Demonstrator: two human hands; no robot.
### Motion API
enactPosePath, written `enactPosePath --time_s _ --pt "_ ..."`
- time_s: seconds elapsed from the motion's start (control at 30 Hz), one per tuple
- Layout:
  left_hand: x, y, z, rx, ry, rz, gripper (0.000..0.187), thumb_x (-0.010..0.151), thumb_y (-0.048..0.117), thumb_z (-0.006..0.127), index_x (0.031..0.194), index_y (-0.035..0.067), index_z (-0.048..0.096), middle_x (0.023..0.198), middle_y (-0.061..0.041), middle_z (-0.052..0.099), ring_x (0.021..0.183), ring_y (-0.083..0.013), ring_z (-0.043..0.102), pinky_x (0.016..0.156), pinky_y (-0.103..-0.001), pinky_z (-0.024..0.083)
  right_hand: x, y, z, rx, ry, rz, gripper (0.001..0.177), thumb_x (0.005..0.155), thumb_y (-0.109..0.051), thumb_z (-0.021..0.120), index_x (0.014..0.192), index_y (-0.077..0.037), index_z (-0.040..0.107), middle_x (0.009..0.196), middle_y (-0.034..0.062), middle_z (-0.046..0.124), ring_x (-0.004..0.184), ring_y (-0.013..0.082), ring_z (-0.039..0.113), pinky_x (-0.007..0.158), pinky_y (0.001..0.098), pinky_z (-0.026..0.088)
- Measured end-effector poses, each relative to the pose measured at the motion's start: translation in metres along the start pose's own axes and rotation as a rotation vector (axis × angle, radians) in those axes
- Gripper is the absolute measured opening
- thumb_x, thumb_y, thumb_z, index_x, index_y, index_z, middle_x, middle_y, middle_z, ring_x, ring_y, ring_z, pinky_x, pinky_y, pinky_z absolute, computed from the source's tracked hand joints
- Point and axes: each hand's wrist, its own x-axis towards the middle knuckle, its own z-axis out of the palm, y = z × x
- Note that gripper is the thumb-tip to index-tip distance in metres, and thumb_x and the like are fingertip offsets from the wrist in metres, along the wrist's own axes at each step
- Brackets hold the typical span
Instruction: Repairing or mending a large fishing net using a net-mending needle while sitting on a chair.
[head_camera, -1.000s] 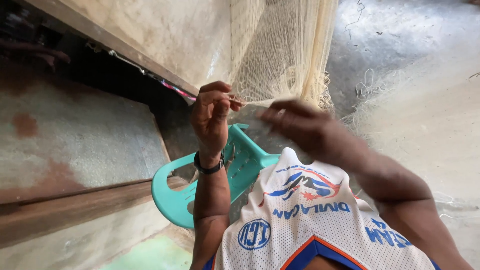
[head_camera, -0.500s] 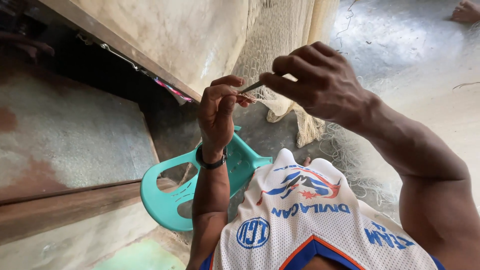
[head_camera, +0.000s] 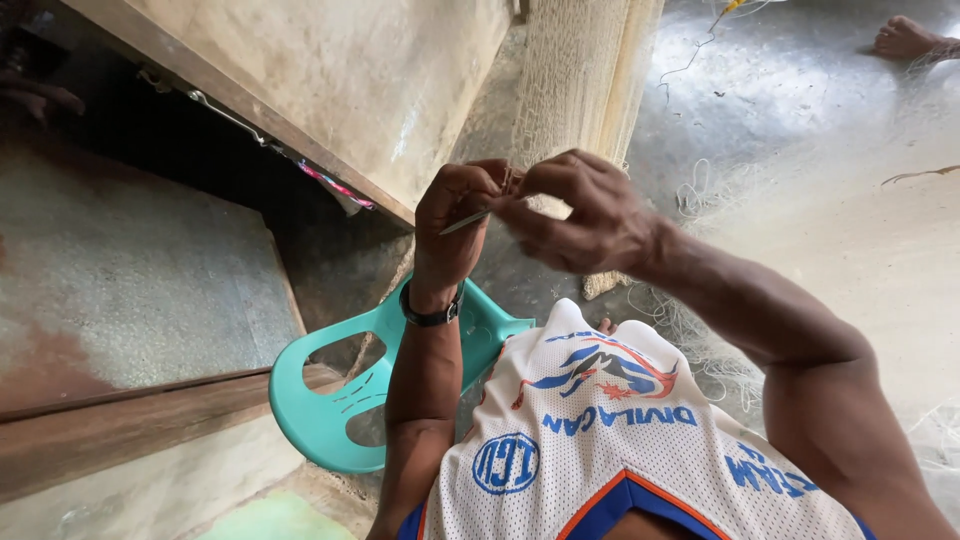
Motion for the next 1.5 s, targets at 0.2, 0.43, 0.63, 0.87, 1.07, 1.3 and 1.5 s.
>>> enactPosePath --time_s 0.2,0.43,0.63,0.87,1.07,1.3,1.5 --pt "0.010 0.010 0.004 0.003 -0.026 -0.030 0.009 0.108 0.006 0.052 0.104 -0.002 0.052 0.111 -0.027 0.065 0.089 -0.0250 0.066 0.080 -0.039 0.053 0.016 -0.029 0.013 -0.228 0.060 0.177 0.016 0.097 -0.010 0.069 0.107 -0.011 0.082 0.095 0.0089 0.054 0.081 0.0246 0.059 0.072 0.0413 0.055" --pt "0.010 0.019 0.001 0.113 -0.089 -0.064 0.013 0.110 0.012 0.051 0.104 0.001 0.051 0.105 -0.021 0.061 0.083 -0.0165 0.053 0.076 -0.032 0.045 0.015 -0.048 0.022 -0.196 0.125 0.104 0.013 0.099 -0.011 0.064 0.100 -0.012 0.077 0.104 0.0152 0.062 0.100 0.0333 0.059 0.093 0.0616 0.049" --pt "0.010 0.012 -0.003 0.135 -0.053 0.037 0.016 0.110 0.018 0.053 0.105 0.003 0.054 0.118 -0.022 0.059 0.096 -0.0181 0.057 0.077 -0.026 0.046 0.017 -0.107 0.005 0.201 0.106 0.001 0.015 0.101 -0.014 0.059 0.103 -0.021 0.072 0.115 0.0108 0.070 0.111 0.0292 0.063 0.099 0.0649 0.051" --pt "0.005 0.013 -0.012 0.130 -0.007 -0.026 0.015 0.111 0.022 0.053 0.110 0.007 0.052 0.130 -0.020 0.055 0.091 -0.0103 0.051 0.073 -0.022 0.041 0.000 -0.092 -0.045 0.231 0.038 0.759 0.032 0.105 -0.026 0.043 0.094 -0.014 0.071 0.080 -0.0043 0.070 0.060 0.0084 0.065 0.052 0.0299 0.055" --pt "0.001 0.015 -0.011 0.118 0.039 -0.043 0.017 0.108 0.021 0.058 0.108 0.005 0.053 0.131 -0.024 0.056 0.087 -0.0117 0.051 0.073 -0.024 0.042 0.017 -0.058 -0.020 0.503 0.106 0.888 0.018 0.100 0.007 0.058 0.117 0.005 0.066 0.087 0.0181 0.065 0.061 0.0203 0.064 0.049 0.0357 0.052" --pt "-0.001 0.018 -0.017 0.152 0.046 -0.032 0.018 0.108 0.022 0.060 0.108 0.005 0.055 0.129 -0.023 0.058 0.084 -0.0118 0.053 0.072 -0.024 0.043 0.024 -0.069 -0.025 0.357 -0.148 0.925 0.023 0.101 -0.002 0.061 0.121 0.007 0.065 0.082 0.0253 0.066 0.059 0.0380 0.066 0.048 0.0476 0.050" --pt "0.001 0.022 -0.017 0.167 0.026 -0.072 0.011 0.106 0.014 0.060 0.108 0.003 0.058 0.127 -0.023 0.058 0.084 -0.0123 0.054 0.072 -0.024 0.045 0.022 -0.084 -0.032 0.550 -0.087 1.011 0.014 0.098 -0.004 0.063 0.109 0.001 0.070 0.063 0.0117 0.063 0.051 0.0203 0.060 0.048 0.0339 0.050"
